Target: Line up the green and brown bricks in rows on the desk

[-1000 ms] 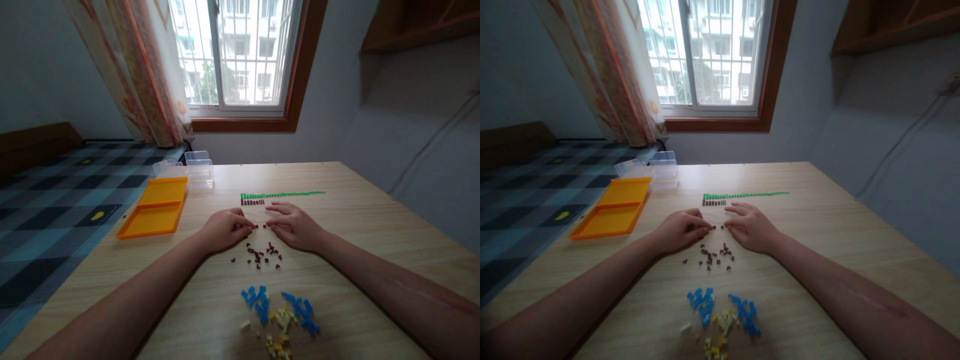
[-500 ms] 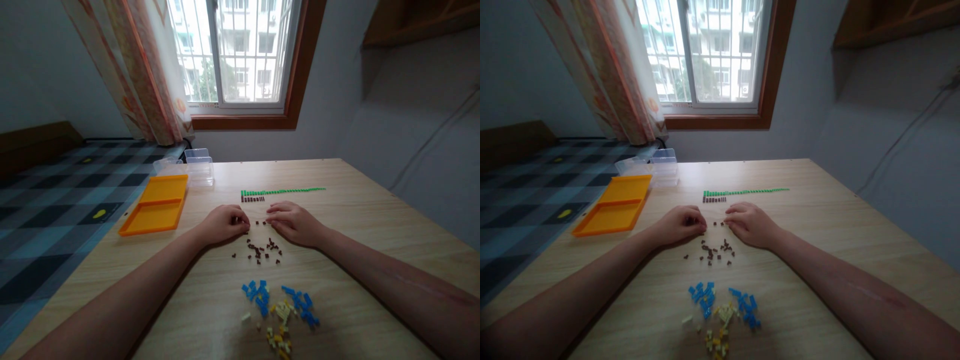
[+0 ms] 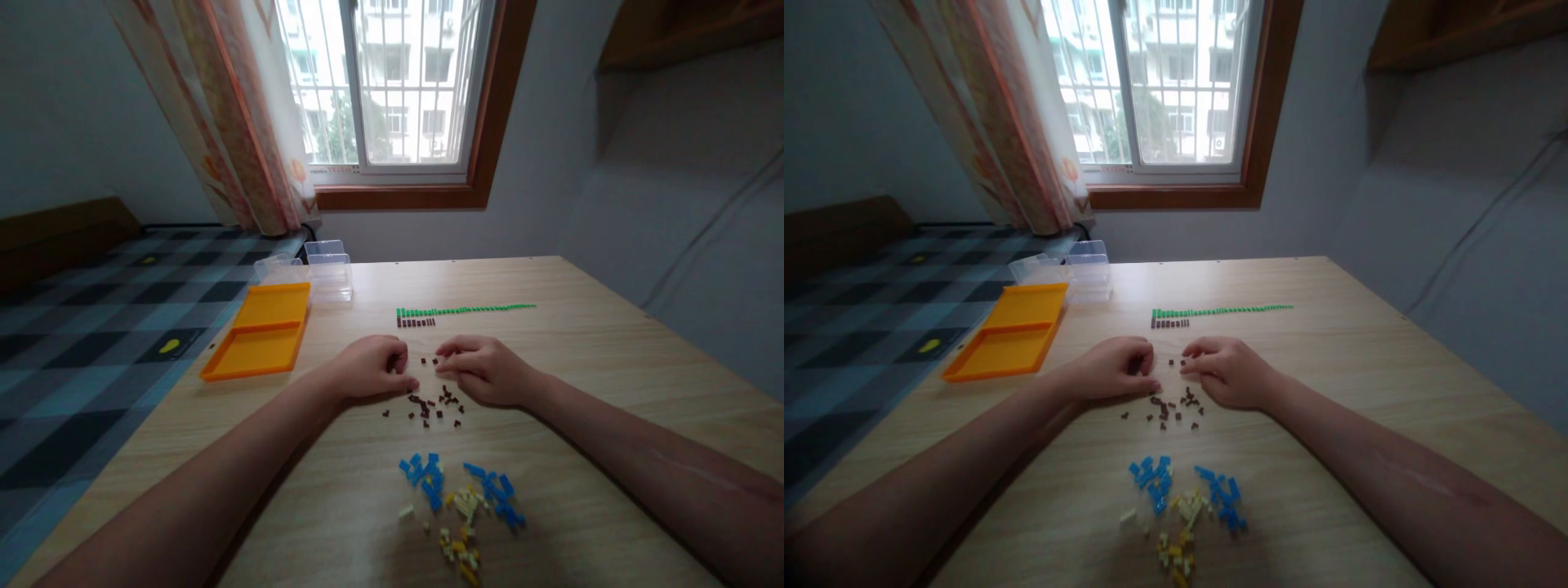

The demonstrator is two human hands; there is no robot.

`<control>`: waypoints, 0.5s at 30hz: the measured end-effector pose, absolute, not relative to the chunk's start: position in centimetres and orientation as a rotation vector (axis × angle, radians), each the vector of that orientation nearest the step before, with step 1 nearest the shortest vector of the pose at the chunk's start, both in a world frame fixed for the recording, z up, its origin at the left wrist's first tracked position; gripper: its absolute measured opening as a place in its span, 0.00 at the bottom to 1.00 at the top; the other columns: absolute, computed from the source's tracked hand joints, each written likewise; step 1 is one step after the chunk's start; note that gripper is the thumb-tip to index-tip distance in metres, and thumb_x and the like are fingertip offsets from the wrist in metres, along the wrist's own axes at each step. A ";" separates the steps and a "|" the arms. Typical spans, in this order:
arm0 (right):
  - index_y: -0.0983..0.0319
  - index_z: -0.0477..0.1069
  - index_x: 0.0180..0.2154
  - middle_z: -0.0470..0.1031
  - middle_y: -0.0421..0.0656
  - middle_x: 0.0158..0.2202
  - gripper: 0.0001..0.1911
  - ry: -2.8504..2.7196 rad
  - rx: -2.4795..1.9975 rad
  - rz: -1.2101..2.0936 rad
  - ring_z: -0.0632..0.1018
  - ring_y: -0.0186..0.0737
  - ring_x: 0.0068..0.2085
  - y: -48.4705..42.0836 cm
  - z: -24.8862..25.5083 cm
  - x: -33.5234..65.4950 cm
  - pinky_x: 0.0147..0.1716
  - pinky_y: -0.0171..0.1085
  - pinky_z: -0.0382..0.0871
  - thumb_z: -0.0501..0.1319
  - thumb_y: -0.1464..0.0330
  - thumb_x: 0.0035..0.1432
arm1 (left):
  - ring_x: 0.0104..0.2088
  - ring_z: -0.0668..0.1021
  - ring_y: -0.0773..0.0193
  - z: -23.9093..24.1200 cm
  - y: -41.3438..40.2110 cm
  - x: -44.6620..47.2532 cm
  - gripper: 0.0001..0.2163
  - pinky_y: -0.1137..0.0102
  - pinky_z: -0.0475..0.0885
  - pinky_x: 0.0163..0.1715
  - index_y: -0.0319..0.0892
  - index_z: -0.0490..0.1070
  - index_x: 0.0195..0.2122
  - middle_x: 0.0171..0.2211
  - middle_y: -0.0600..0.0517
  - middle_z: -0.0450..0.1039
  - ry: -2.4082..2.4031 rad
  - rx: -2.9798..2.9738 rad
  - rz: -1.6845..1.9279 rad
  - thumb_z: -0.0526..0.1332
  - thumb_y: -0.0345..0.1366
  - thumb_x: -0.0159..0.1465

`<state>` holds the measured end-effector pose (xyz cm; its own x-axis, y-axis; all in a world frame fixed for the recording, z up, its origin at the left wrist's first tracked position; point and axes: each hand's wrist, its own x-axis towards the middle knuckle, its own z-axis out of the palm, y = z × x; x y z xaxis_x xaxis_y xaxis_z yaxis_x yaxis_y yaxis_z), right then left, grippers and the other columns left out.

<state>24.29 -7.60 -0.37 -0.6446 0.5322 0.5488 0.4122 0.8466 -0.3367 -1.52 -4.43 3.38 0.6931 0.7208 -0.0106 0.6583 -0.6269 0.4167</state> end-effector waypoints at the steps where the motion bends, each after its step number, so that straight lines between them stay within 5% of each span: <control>1: 0.59 0.79 0.41 0.78 0.47 0.44 0.13 -2.365 -0.681 0.237 0.79 0.40 0.41 -7.6 -0.4 24.3 0.43 0.39 0.75 0.59 0.74 0.58 | 0.26 0.66 0.66 3.4 -4.5 -1.5 0.15 0.71 0.56 0.26 0.42 0.66 0.26 0.25 0.56 0.67 1.086 2.529 0.211 0.65 0.48 0.55; 15: 0.59 0.79 0.36 0.81 0.44 0.37 0.11 -2.371 -0.736 0.280 0.80 0.38 0.37 -7.7 -0.3 24.3 0.40 0.37 0.75 0.57 0.74 0.61 | 0.26 0.65 0.67 2.8 -3.4 -2.4 0.13 0.71 0.58 0.26 0.42 0.62 0.26 0.24 0.56 0.64 1.041 2.327 0.291 0.58 0.45 0.61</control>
